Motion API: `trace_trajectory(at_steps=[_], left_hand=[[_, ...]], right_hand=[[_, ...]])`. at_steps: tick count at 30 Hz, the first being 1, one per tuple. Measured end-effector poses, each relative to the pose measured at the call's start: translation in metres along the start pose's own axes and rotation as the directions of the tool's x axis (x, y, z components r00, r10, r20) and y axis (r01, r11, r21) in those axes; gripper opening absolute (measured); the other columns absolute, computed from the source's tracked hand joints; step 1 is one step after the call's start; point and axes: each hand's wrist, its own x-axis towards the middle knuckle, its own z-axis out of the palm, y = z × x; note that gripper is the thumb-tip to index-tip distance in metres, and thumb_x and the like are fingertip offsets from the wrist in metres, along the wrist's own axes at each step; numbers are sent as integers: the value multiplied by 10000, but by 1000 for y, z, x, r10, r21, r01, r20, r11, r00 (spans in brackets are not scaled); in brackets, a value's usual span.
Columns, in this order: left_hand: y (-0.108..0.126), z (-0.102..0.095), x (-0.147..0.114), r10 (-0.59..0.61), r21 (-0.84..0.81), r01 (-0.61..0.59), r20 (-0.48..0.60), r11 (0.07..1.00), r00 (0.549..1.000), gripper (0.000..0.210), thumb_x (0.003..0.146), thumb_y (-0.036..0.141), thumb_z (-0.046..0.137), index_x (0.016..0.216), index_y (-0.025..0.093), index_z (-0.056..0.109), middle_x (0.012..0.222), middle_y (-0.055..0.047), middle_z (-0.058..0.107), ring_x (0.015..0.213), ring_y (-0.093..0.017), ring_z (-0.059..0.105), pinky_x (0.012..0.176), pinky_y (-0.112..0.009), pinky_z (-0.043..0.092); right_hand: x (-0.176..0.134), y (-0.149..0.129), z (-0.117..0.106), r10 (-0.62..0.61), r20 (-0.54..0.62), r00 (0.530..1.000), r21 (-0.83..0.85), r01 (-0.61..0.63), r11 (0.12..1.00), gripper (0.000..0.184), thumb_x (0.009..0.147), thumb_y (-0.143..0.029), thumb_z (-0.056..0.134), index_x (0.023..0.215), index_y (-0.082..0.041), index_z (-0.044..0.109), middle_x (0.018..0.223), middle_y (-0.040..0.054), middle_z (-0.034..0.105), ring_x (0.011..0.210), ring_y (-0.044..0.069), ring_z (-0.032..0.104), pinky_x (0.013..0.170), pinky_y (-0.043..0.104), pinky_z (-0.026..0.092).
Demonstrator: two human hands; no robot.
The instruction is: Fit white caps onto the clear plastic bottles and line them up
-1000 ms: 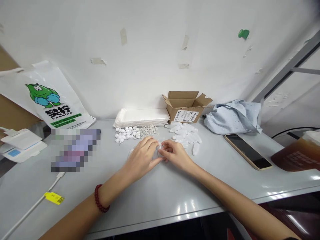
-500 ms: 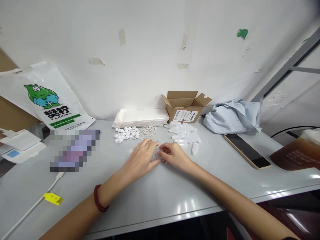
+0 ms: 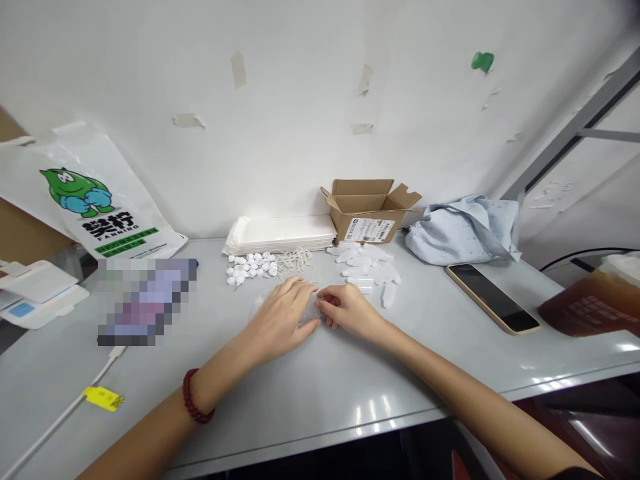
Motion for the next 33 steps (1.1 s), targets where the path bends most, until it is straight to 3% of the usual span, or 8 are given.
trace_trajectory(at_steps=[3, 8, 11, 14, 21, 28, 33], left_hand=[[-2, -3, 2, -13, -38, 11, -38, 999, 999, 398, 881, 397, 478, 1185, 141, 511, 1200, -134, 568, 1228, -285, 415, 1003, -454, 389], [-26, -12, 7, -99, -12, 99, -186, 995, 977, 382, 949, 321, 290, 1136, 116, 553, 1163, -121, 586, 1198, -250, 418, 1038, -443, 353], [-49, -15, 9, -154, 105, 183, -238, 978, 959, 401, 937, 308, 279, 1096, 119, 594, 1180, -123, 582, 1230, -288, 374, 1038, -480, 338], [-68, -14, 9, -180, 175, 220, -219, 960, 959, 412, 928, 312, 287, 1094, 121, 612, 1211, -121, 579, 1250, -304, 353, 1036, -485, 334], [-78, -9, 11, -196, 193, 223, -151, 955, 969, 412, 922, 343, 311, 1151, 147, 592, 1224, -91, 594, 1253, -326, 352, 1022, -501, 325], [-74, -9, 13, -231, 179, 252, -130, 951, 964, 422, 920, 371, 312, 1142, 155, 600, 1253, -101, 573, 1250, -333, 360, 1001, -517, 331], [-78, -9, 13, -230, 129, 248, -141, 960, 963, 468, 917, 426, 328, 1152, 114, 587, 1230, -139, 575, 1209, -310, 400, 997, -495, 356]], right_hand=[[-1, -3, -1, 21, -8, 1000, 7, -21, 1000, 108, 834, -154, 506, 839, -117, 606, 522, -26, 552, 431, 99, 533, 475, 215, 448], [-1, 0, -6, -9, -13, 1000, -80, 8, 997, 137, 853, -184, 490, 842, -121, 610, 536, -16, 572, 449, 106, 547, 507, 225, 443], [1, 4, -15, -175, -164, 971, -318, 115, 941, 142, 849, -176, 490, 879, -125, 619, 709, 47, 648, 594, 137, 592, 582, 248, 439], [-1, 3, -30, -293, -253, 922, -578, 98, 810, 177, 846, -127, 458, 917, -125, 619, 858, 88, 662, 710, 165, 594, 635, 271, 414], [-11, -3, -61, -140, -97, 985, -751, 20, 660, 263, 762, -90, 534, 1011, -150, 595, 1029, 89, 620, 951, 220, 559, 668, 264, 388], [-8, 0, -59, -20, -53, 998, -795, -30, 606, 266, 770, -62, 517, 1012, -141, 595, 1038, 100, 604, 977, 220, 548, 669, 260, 397], [-5, 2, -56, -31, -35, 999, -811, -11, 585, 191, 815, -106, 518, 965, -142, 630, 1000, 109, 626, 992, 235, 558, 661, 262, 405]])
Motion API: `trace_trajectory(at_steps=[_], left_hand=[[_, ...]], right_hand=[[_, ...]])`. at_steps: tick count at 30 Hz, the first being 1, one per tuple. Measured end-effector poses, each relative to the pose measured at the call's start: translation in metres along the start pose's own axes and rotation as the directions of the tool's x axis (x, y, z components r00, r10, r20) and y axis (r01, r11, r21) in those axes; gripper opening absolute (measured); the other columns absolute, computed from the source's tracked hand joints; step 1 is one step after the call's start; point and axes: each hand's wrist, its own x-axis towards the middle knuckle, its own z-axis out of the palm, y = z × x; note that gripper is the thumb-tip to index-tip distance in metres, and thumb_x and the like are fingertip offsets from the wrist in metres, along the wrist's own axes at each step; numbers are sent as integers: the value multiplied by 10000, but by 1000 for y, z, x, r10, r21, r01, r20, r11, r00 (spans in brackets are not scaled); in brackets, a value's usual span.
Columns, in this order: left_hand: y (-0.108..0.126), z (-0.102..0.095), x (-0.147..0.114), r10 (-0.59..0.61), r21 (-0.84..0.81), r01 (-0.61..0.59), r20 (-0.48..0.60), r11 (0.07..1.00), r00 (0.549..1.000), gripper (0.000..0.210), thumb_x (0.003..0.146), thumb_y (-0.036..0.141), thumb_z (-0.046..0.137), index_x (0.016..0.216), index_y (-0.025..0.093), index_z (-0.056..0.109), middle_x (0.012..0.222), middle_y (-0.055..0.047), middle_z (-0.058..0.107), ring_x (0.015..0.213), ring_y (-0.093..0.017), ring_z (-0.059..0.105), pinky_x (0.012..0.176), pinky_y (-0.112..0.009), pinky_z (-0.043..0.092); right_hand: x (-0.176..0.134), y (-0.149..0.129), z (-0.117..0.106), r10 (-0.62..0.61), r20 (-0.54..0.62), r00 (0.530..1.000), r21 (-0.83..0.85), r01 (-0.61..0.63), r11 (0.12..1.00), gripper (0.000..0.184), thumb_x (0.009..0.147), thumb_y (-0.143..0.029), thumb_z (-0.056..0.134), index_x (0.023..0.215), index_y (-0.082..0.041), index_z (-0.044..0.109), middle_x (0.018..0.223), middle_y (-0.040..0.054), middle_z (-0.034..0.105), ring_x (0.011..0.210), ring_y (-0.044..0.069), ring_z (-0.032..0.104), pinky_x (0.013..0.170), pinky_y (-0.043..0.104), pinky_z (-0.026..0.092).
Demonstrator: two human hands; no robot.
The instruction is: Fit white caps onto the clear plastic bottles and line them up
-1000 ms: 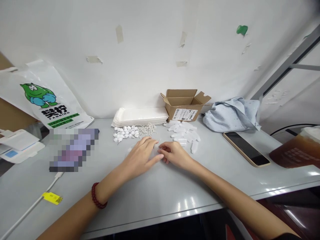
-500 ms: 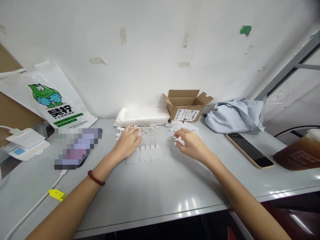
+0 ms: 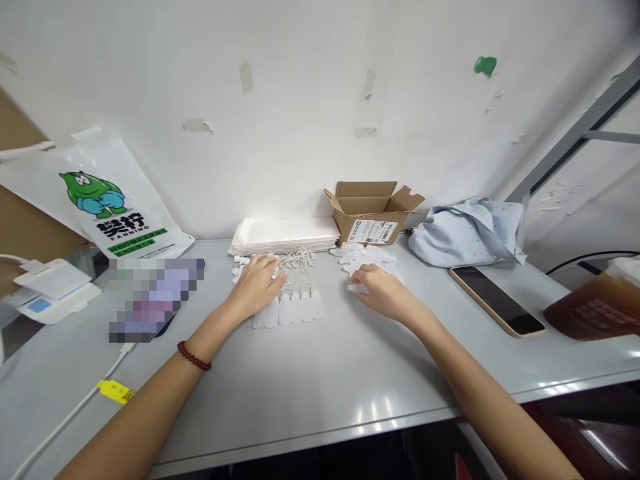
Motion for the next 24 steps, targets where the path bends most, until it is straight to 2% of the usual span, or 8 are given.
trace_trajectory(at_steps=[7, 10, 12, 14, 16, 17, 21, 24], left_hand=[[8, -11, 0, -64, -170, 39, -143, 985, 988, 483, 890, 455, 399, 1205, 127, 563, 1240, -133, 571, 1224, -273, 415, 1035, -472, 331], [16, -21, -1, -136, -338, 71, -172, 938, 976, 450, 871, 472, 439, 1163, 171, 603, 1239, -97, 592, 1213, -261, 449, 1040, -455, 332], [23, -26, -3, -201, -527, 115, -109, 842, 973, 416, 865, 476, 461, 1100, 187, 646, 1206, -79, 625, 1170, -256, 502, 1020, -429, 361], [30, -30, -5, -238, -704, 167, -4, 691, 971, 388, 858, 473, 486, 1020, 182, 686, 1150, -78, 662, 1107, -254, 557, 975, -402, 408], [39, -32, -9, -225, -807, 196, 81, 557, 971, 354, 849, 455, 515, 949, 179, 713, 1086, -78, 693, 1066, -251, 586, 937, -384, 439], [44, -32, -11, -208, -830, 203, 108, 520, 972, 333, 844, 441, 529, 924, 181, 722, 1057, -75, 704, 1051, -249, 595, 927, -380, 446], [62, -33, -17, -152, -819, 238, 185, 522, 971, 284, 828, 408, 563, 892, 193, 737, 999, -54, 725, 1020, -236, 614, 935, -370, 447], [69, -34, -19, -131, -812, 239, 200, 532, 971, 274, 817, 409, 576, 892, 203, 739, 993, -40, 727, 1031, -231, 614, 941, -352, 448]], right_hand=[[0, 4, 5, -38, -68, 997, 93, 45, 995, 168, 769, -81, 570, 900, -153, 648, 927, 104, 653, 898, 238, 597, 657, 280, 432], [2, 5, 7, -64, -153, 986, 164, 89, 982, 171, 776, -99, 580, 932, -147, 631, 945, 105, 646, 906, 232, 590, 705, 302, 452], [3, 4, 9, -70, -230, 971, 212, 120, 970, 174, 790, -118, 581, 958, -145, 615, 969, 108, 638, 896, 223, 591, 727, 317, 463], [4, 2, 12, -83, -298, 951, 248, 161, 955, 171, 807, -137, 577, 976, -142, 601, 989, 113, 629, 870, 213, 594, 735, 331, 474], [5, -1, 16, -120, -354, 927, 258, 221, 941, 171, 818, -148, 571, 988, -135, 591, 1001, 121, 621, 868, 213, 594, 744, 342, 482], [6, -2, 18, -145, -381, 913, 254, 254, 933, 172, 823, -151, 567, 992, -132, 587, 1004, 124, 618, 883, 217, 592, 752, 346, 485], [6, -7, 24, -223, -467, 856, 230, 361, 904, 166, 848, -176, 538, 1006, -141, 574, 1004, 124, 611, 944, 232, 581, 761, 352, 493], [4, -10, 26, -241, -485, 841, 237, 392, 889, 163, 865, -199, 515, 1016, -162, 565, 1007, 114, 612, 912, 218, 592, 720, 332, 497]])
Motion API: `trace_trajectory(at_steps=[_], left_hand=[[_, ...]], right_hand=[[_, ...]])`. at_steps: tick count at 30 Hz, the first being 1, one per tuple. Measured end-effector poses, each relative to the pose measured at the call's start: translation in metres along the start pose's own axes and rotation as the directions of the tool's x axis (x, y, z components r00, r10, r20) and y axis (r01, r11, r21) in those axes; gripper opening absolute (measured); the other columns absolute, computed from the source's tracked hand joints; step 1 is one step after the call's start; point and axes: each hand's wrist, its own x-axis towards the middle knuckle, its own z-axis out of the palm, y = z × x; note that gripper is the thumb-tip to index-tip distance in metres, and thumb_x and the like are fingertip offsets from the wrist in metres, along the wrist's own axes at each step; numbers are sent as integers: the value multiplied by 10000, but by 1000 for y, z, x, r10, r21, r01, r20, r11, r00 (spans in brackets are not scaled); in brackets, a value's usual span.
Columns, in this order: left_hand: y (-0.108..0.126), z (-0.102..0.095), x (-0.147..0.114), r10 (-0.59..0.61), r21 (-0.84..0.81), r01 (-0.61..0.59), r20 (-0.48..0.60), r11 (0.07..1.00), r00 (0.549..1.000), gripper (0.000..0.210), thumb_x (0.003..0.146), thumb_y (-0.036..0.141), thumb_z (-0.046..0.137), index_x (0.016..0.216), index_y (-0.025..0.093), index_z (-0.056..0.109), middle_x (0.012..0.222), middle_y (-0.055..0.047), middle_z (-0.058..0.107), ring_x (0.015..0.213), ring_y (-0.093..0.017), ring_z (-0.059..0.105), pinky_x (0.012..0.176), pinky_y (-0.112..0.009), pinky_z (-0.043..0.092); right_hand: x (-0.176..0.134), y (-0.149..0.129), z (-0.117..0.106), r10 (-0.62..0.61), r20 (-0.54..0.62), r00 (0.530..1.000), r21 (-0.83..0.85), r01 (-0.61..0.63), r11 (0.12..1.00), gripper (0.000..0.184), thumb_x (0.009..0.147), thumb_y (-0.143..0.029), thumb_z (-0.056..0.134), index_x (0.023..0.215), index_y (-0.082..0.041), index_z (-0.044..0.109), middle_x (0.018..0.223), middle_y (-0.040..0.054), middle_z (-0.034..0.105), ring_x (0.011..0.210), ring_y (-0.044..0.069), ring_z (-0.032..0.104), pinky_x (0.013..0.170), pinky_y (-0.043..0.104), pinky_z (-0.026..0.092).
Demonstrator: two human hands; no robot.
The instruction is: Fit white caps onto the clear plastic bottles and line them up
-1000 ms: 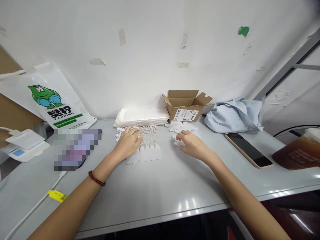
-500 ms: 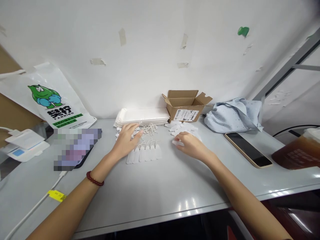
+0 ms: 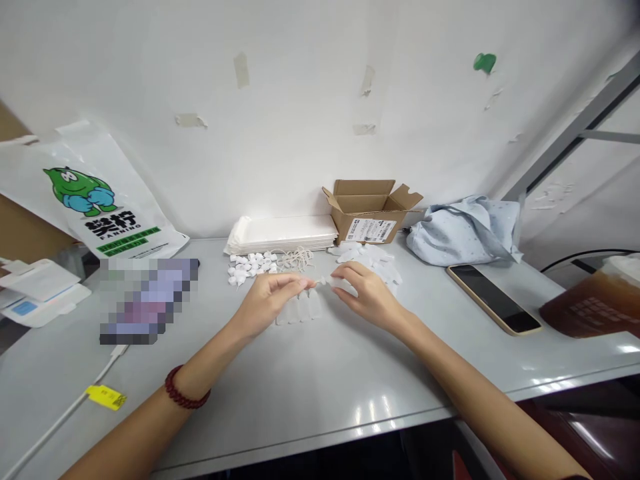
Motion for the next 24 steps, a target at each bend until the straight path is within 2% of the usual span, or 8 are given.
trace_trajectory(at_steps=[6, 16, 20, 24], left_hand=[[-4, 1, 1, -28, -9, 28, 23, 1000, 999, 274, 810, 407, 581, 911, 203, 733, 991, -37, 727, 1018, -230, 623, 926, -349, 456], [-4, 3, 1, -49, -11, 49, 37, 999, 998, 292, 810, 382, 575, 975, 183, 710, 965, -54, 728, 987, -231, 640, 922, -370, 463], [-3, 5, 1, -37, 24, 36, 52, 999, 998, 289, 818, 396, 571, 962, 189, 711, 966, -48, 731, 998, -235, 640, 918, -365, 471], [-4, 8, 0, 2, 14, -3, 65, 1000, 998, 263, 799, 385, 599, 948, 196, 702, 981, -42, 726, 982, -232, 647, 883, -345, 494]], right_hand=[[-1, -2, 1, 8, 27, 1000, 18, -8, 1000, 152, 878, -208, 500, 1011, -163, 561, 988, 108, 612, 743, 174, 602, 578, 281, 480], [-2, -8, 2, -86, 13, 996, 150, 83, 985, 217, 900, -185, 458, 1112, -181, 507, 1017, 108, 577, 851, 187, 597, 698, 328, 529], [-3, -13, 1, -76, 55, 996, 133, 68, 989, 331, 901, -166, 452, 1232, -189, 457, 1040, 107, 566, 882, 195, 596, 727, 349, 533], [-4, -14, 1, -110, 61, 992, 126, 102, 987, 327, 898, -154, 453, 1216, -220, 493, 1027, 94, 555, 882, 190, 592, 760, 357, 532]])
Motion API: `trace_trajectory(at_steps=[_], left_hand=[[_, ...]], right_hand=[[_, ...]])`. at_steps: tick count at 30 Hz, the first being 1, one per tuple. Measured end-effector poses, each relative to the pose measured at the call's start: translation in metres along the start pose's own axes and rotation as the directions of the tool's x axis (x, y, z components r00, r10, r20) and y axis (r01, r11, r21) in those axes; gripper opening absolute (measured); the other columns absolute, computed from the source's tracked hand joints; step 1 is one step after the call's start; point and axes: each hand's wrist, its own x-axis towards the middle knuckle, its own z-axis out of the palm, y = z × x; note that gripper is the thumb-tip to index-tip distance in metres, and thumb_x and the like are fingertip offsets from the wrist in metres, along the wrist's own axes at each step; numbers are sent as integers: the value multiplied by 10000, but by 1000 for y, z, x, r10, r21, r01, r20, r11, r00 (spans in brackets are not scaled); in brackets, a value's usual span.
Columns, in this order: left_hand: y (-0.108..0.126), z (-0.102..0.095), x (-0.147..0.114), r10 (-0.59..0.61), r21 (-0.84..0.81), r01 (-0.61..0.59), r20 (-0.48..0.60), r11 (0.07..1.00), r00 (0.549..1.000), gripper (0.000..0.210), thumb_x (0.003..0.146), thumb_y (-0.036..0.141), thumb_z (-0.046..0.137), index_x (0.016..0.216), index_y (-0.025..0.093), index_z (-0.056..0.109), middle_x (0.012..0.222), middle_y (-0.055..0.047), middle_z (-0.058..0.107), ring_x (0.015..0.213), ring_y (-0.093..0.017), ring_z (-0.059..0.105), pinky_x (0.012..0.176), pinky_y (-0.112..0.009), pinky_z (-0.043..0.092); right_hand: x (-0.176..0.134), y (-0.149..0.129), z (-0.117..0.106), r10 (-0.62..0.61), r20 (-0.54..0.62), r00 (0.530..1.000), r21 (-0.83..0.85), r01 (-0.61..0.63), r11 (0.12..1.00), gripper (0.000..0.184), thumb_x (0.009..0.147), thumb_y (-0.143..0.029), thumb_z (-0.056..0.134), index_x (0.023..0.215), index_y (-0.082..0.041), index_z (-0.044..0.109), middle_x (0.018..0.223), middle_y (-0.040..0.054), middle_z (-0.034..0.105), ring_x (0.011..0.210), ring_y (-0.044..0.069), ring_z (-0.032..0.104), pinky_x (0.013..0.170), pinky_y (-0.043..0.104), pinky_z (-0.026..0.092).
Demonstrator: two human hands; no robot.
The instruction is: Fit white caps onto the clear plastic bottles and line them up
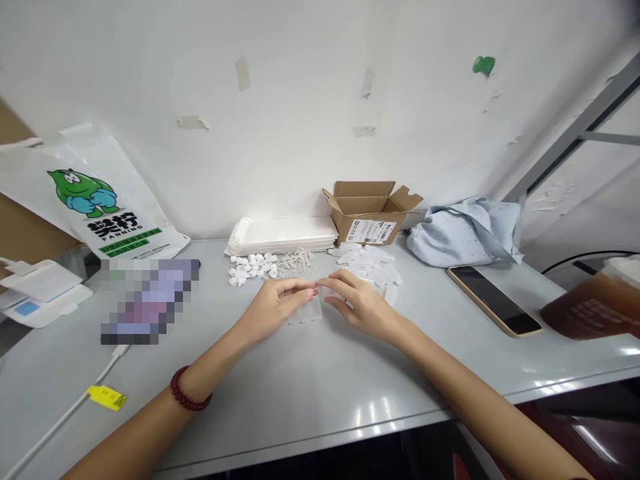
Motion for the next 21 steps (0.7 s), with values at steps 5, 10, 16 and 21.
trace_trajectory(at_steps=[5, 10, 16, 21], left_hand=[[-4, 3, 0, 34, -5, -34, -30, 999, 999, 226, 776, 365, 627, 895, 178, 670, 921, -48, 706, 899, -206, 650, 835, -336, 512], [-5, 5, -1, 46, -18, -47, -76, 999, 996, 230, 760, 346, 652, 908, 171, 645, 875, -42, 680, 851, -183, 641, 798, -316, 516], [-1, 5, -3, 52, 34, -50, -61, 998, 997, 202, 764, 334, 643, 874, 166, 664, 850, -46, 687, 808, -184, 637, 757, -305, 508], [3, 4, -4, 91, 82, -87, -52, 993, 994, 185, 790, 315, 619, 895, 182, 693, 852, -35, 682, 811, -175, 621, 740, -283, 489]], right_hand=[[0, -3, 0, -42, -32, 999, 26, 43, 999, 297, 905, -162, 443, 1193, -214, 490, 1018, 102, 562, 877, 192, 590, 752, 353, 533], [-1, -9, 1, -52, -47, 998, 53, 54, 997, 300, 908, -159, 438, 1203, -210, 452, 1041, 104, 561, 906, 193, 583, 762, 343, 528], [-2, -10, 4, -71, -83, 994, 52, 75, 996, 275, 908, -164, 437, 1181, -197, 446, 1017, 105, 570, 861, 189, 588, 728, 337, 535], [-2, -15, 5, -88, -106, 991, 40, 93, 995, 275, 907, -140, 425, 1173, -190, 475, 1011, 106, 558, 875, 185, 585, 745, 334, 542]])
